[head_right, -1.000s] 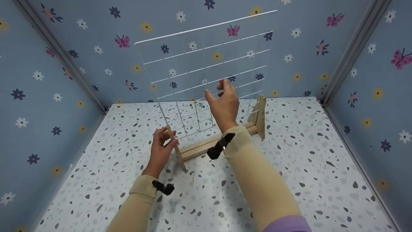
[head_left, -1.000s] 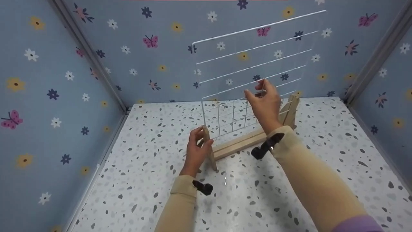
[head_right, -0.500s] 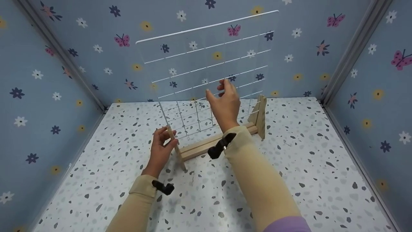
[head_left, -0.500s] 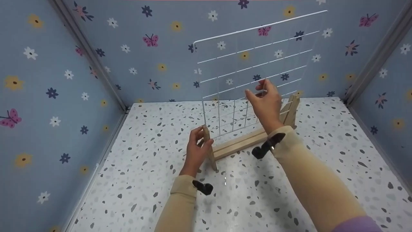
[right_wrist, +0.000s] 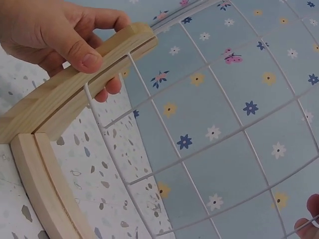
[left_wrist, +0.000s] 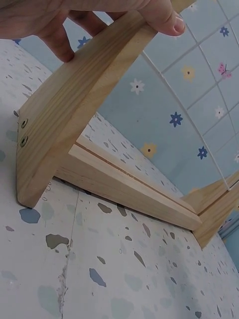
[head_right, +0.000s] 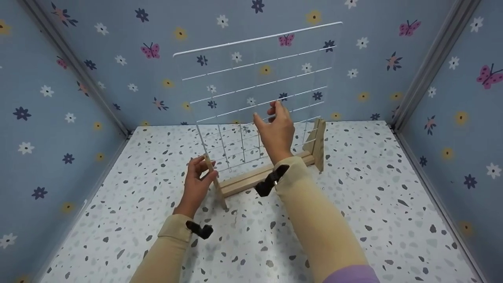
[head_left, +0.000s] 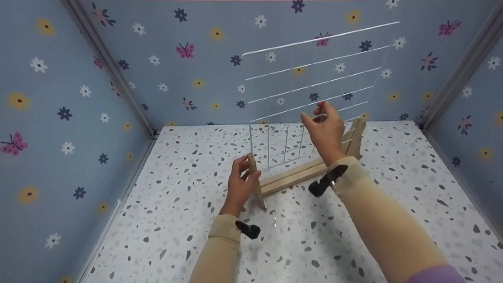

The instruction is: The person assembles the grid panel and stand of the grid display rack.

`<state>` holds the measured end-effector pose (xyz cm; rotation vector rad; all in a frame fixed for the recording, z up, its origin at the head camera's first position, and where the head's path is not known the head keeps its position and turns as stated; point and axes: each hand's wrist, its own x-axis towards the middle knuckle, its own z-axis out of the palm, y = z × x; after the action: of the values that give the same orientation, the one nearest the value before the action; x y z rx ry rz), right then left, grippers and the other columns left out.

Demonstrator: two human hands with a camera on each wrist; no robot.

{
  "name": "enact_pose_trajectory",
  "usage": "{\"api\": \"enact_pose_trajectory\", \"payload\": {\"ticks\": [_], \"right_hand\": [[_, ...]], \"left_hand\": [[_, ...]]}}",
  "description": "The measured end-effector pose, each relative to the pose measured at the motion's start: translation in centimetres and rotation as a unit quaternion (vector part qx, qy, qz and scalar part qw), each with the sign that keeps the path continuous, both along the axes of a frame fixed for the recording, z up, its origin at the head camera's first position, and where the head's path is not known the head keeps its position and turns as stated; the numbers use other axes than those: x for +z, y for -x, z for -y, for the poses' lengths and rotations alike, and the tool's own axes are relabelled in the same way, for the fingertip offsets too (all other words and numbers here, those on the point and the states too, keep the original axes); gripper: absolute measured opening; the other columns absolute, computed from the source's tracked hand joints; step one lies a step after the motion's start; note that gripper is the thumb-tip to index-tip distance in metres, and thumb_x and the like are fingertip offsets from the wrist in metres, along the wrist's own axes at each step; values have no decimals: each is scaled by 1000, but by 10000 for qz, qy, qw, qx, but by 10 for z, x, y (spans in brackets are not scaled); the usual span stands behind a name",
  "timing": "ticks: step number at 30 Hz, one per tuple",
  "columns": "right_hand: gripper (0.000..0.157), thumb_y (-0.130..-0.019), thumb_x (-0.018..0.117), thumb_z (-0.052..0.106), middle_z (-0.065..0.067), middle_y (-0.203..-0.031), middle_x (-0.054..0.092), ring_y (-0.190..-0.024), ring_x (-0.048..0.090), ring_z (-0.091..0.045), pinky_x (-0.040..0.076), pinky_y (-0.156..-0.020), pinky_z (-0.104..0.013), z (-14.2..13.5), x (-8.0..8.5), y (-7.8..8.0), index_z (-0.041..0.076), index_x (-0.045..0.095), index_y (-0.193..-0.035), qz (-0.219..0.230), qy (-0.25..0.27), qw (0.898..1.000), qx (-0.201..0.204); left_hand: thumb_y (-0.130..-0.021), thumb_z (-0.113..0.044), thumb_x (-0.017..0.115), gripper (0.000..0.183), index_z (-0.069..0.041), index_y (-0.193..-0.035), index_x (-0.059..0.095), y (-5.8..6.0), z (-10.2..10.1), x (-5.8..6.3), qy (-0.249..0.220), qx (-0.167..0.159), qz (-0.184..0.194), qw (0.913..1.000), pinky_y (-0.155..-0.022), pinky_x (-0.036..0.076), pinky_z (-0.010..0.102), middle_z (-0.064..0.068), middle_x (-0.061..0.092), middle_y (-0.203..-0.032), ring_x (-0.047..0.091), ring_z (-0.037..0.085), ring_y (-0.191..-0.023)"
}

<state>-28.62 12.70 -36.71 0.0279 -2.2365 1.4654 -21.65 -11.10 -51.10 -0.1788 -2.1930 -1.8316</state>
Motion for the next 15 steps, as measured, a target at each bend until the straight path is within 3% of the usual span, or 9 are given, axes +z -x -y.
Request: {"api": "enact_pose_trajectory", "payload": {"ticks": [8,15], "right_hand": [[37,-87,82,28,-9,-103,59,-90,63,-15,54,-74,-27,1,-6,-1,9,59,-110,-193,-112,9997,20],[38,-88,80,30,-6,-103,59,-91,64,-15,55,-75,-27,1,-5,-2,10,59,-111,-146,-160,9998,8]], "left_hand": [[-96,-20,73,57,-21,-145,44,-1,-1,1,22,19,103,9999,-116,39,48,11,56,-136,51,29,-132],[-96,-20,72,56,-23,-144,45,-2,-2,2,25,72,163,9998,-117,38,46,9,56,-136,51,27,-133]]}}
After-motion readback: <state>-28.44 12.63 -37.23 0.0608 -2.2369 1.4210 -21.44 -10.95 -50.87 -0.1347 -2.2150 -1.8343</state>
